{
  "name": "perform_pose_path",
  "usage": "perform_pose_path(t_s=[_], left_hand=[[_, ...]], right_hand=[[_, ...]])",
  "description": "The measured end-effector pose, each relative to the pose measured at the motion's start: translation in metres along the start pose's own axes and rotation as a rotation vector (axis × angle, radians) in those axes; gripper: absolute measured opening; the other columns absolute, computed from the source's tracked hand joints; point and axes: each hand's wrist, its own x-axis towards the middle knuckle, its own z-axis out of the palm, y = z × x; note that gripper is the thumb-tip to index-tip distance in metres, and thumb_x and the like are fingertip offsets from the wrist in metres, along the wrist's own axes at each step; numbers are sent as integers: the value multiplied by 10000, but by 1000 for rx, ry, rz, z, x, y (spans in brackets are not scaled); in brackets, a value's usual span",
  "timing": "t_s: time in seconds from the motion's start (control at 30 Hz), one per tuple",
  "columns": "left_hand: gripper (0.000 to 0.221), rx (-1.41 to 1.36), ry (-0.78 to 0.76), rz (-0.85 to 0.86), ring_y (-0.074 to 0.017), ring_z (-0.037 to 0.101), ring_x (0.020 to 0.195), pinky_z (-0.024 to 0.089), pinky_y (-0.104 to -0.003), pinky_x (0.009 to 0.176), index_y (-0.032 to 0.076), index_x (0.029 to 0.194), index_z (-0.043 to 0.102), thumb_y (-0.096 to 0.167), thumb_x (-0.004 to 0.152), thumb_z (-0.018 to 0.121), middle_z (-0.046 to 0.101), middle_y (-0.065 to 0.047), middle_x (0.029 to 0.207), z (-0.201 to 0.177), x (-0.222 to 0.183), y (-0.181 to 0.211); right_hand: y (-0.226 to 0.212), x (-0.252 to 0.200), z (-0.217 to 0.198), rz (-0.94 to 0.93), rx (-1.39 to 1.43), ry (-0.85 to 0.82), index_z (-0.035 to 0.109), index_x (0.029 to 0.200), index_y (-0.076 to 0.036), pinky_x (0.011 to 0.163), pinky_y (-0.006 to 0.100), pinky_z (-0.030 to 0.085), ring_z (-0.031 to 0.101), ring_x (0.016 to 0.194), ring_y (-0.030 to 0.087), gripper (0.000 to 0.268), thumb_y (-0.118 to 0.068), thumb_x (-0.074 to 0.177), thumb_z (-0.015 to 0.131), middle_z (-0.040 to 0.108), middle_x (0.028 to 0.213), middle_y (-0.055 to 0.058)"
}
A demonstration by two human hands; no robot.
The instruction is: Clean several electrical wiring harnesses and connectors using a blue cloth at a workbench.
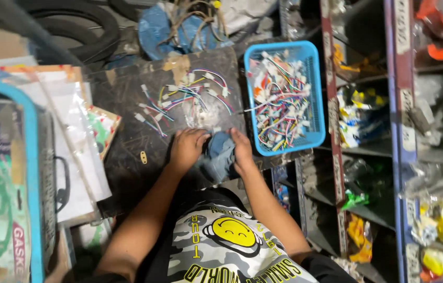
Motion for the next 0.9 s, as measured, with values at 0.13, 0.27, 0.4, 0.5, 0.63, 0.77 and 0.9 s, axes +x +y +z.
perform_pose_path(t_s=[0.13, 0.27, 0.4, 0.5, 0.63, 0.77, 0.9], left_hand=[[245, -146, -5, -165, -349, 735, 930, 563, -491, 788, 281, 1073, 750, 436, 1029, 566, 776, -56, 922, -11, -9, 26], [226, -236, -17, -217, -421, 719, 917, 555, -547, 790, 208, 1016, 705, 342, 1046, 525, 757, -133, 867, -13, -14, 41], [202, -276, -7, -269, -497, 680, 923, 526, -603, 764, 143, 1021, 702, 241, 1021, 525, 717, -242, 852, -16, -17, 46], [207, -156, -6, -273, -430, 719, 848, 557, -545, 752, 219, 986, 738, 313, 1009, 555, 711, -168, 716, -41, -22, 63], [378, -181, 12, -302, -443, 712, 827, 557, -538, 732, 212, 844, 720, 482, 1027, 529, 707, -156, 696, -28, -25, 71], [297, -212, 106, -258, -463, 700, 904, 554, -551, 780, 111, 991, 770, 323, 1035, 566, 746, -210, 849, -10, -11, 70], [289, -59, -33, -255, -423, 709, 869, 562, -545, 782, 108, 843, 747, 262, 991, 553, 742, -151, 736, 16, -11, 85]], right_hand=[[-15, 2, -2, 143, 513, 114, 741, 1154, -58, 1023, 405, 523, 702, 1056, 259, 396, -356, 897, 790, 754, 1130, 108], [-24, -19, 24, 153, 696, -5, 715, 1165, -26, 1057, 449, 511, 698, 1111, 295, 329, -256, 932, 742, 733, 1181, 148], [-31, -40, 45, 105, 583, -150, 738, 1101, -40, 1083, 471, 489, 715, 1086, 306, 230, -161, 907, 763, 751, 1133, 158], [-35, -41, 38, 27, 524, -200, 710, 1097, -14, 1052, 506, 496, 718, 1061, 318, 198, -97, 920, 744, 750, 1103, 185], [-36, -42, 29, -63, 492, -274, 615, 1345, -93, 1135, 529, 447, 652, 1207, 310, 399, -74, 952, 682, 699, 1262, 158], [-44, -30, 28, -165, 344, -397, 623, 1274, -56, 1035, 448, 528, 685, 1069, 215, 402, -82, 893, 747, 731, 1134, 90], [-73, -34, 11, -199, 63, -439, 684, 1162, -79, 888, 332, 586, 689, 868, 101, 387, -79, 813, 850, 739, 953, -11]])
